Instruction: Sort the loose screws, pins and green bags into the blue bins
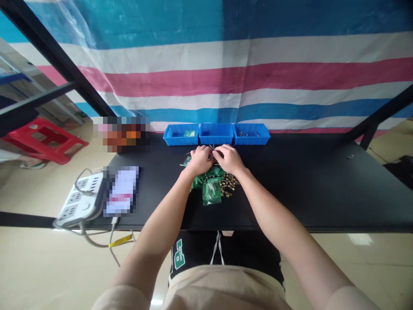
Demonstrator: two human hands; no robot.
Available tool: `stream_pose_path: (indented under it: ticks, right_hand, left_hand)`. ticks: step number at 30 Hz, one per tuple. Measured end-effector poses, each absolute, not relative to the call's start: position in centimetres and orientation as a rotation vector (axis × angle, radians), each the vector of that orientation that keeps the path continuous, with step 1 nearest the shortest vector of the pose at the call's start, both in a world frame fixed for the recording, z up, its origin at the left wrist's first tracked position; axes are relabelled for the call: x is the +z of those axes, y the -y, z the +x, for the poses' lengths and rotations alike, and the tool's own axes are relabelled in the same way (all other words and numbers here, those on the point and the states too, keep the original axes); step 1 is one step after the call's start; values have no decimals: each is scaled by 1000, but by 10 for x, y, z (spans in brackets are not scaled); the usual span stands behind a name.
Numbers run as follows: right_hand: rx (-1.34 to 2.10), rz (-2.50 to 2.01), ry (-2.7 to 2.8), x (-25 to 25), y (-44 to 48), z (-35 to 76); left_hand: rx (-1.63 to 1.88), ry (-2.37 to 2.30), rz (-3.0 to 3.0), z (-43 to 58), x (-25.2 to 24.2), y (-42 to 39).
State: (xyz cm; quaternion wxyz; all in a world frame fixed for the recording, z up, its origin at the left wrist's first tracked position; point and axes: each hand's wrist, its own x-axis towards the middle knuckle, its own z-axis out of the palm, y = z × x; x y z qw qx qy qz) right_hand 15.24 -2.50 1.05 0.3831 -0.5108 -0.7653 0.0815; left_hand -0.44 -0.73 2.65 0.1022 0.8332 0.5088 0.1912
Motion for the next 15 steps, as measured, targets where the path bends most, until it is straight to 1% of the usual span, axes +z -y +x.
stream_pose_path:
  ticks: [7, 10, 15]
  right_hand:
    - [228, -1197, 1992, 8, 24, 152]
    - [257, -1198, 2039, 9, 26, 151]
    - [322, -1180, 2036, 12, 29, 150]
  left_hand:
    - [1138, -1258, 2113, -6, 30, 5]
    - [1244, -1221, 1966, -6, 33, 6]
    - [1310, -1189, 1817, -7, 33, 4]
